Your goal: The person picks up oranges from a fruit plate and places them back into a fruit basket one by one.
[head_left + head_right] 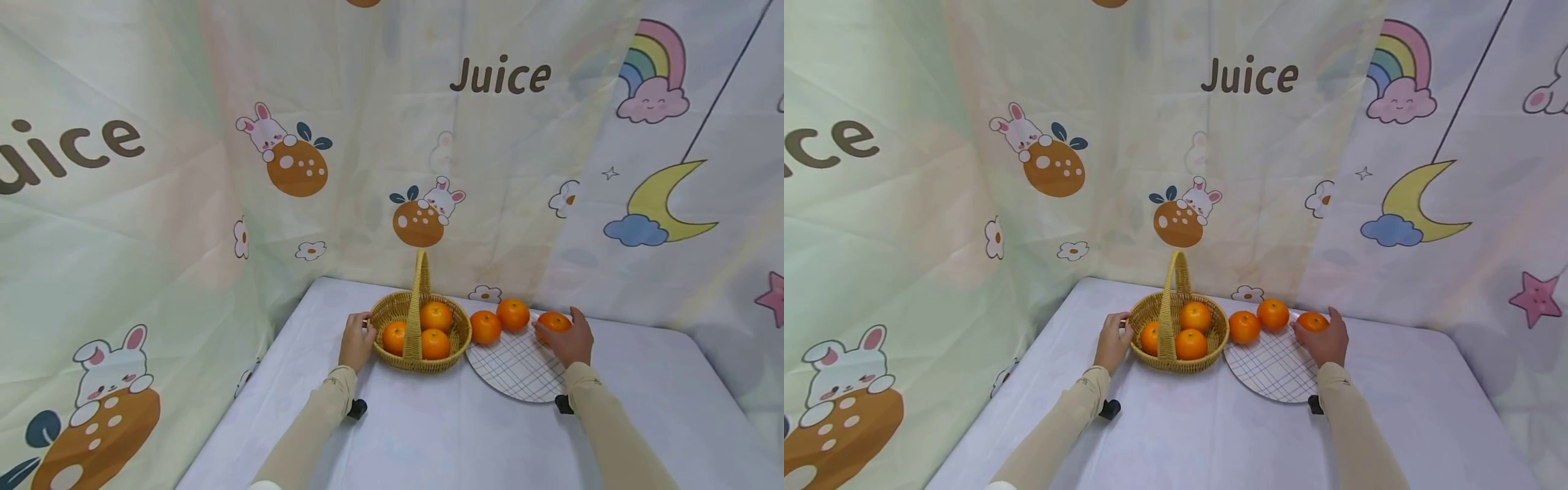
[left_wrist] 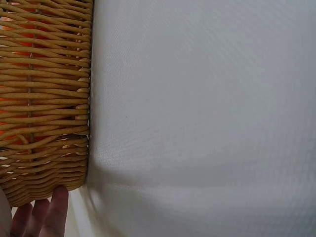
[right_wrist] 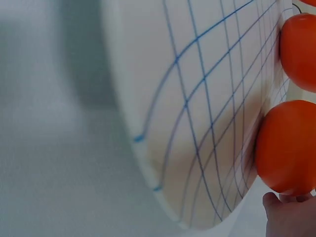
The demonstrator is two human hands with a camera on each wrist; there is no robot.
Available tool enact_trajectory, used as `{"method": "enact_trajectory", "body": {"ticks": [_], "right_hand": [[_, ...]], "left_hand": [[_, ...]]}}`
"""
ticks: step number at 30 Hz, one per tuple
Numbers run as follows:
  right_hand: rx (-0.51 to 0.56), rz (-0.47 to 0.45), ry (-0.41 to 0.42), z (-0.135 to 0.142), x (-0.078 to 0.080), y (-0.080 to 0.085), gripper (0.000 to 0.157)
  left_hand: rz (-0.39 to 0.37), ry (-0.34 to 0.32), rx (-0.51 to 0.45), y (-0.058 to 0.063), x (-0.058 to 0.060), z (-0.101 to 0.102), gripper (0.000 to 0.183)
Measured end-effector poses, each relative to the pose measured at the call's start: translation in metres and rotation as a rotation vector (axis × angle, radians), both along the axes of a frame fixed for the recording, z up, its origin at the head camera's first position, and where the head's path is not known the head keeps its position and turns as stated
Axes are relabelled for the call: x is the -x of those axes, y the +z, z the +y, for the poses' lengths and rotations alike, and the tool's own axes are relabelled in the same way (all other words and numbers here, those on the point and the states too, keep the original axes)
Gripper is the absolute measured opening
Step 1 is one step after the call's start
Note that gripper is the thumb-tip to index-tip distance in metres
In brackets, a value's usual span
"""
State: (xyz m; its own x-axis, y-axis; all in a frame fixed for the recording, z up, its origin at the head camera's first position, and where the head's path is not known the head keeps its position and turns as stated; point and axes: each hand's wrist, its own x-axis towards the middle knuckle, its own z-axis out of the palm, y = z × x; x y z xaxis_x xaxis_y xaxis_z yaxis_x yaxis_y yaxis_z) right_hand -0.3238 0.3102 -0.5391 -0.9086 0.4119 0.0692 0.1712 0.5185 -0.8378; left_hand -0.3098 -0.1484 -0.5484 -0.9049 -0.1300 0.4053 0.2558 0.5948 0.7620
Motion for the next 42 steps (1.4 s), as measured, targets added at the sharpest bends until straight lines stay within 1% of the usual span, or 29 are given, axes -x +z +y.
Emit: {"method": "enact_trajectory", "body": {"ticks": [8,13,16,19,22,26,30,32,34,39,42], "right_hand": [[-0.006,-0.043,-0.023,0.005,0.004,-0.013,0.1],[-0.013,-0.043,-0.027,0.007,0.005,-0.016,0.096],[-0.015,-0.033,-0.018,0.007,0.003,-0.014,0.094],[-0.01,0.003,-0.006,0.006,0.002,-0.01,0.09],[-0.001,0.055,-0.005,0.002,0.001,-0.002,0.086],[0.019,0.111,-0.021,-0.007,0.001,0.015,0.084],[0.028,0.157,-0.017,-0.022,0.003,0.032,0.083],[0.029,0.184,0.001,-0.033,0.005,0.039,0.083],[0.026,0.225,0.036,-0.048,0.007,0.044,0.083],[0.039,0.339,0.183,-0.094,0.009,0.056,0.085],[0.026,0.374,0.256,-0.12,0.009,0.063,0.086]], "left_hand": [[-0.027,0.004,0.004,-0.002,0.002,0.001,0.029],[-0.02,0.01,0.01,-0.002,0.002,0.001,0.029],[-0.01,0.012,0.022,-0.001,0.002,0.001,0.028],[-0.005,0.014,0.029,0.0,0.001,0.002,0.028],[-0.015,0.018,0.023,0.001,0.001,0.002,0.028],[-0.038,0.019,0.01,0.001,0.0,0.002,0.029],[-0.052,0.01,-0.001,-0.001,0.0,0.001,0.03],[-0.053,0.009,-0.004,-0.001,0.001,0.0,0.03],[-0.047,0.013,0.0,-0.002,0.001,-0.001,0.03],[-0.036,0.012,-0.007,-0.002,0.002,-0.001,0.03],[-0.042,0.005,-0.011,-0.002,0.001,0.0,0.03]]}}
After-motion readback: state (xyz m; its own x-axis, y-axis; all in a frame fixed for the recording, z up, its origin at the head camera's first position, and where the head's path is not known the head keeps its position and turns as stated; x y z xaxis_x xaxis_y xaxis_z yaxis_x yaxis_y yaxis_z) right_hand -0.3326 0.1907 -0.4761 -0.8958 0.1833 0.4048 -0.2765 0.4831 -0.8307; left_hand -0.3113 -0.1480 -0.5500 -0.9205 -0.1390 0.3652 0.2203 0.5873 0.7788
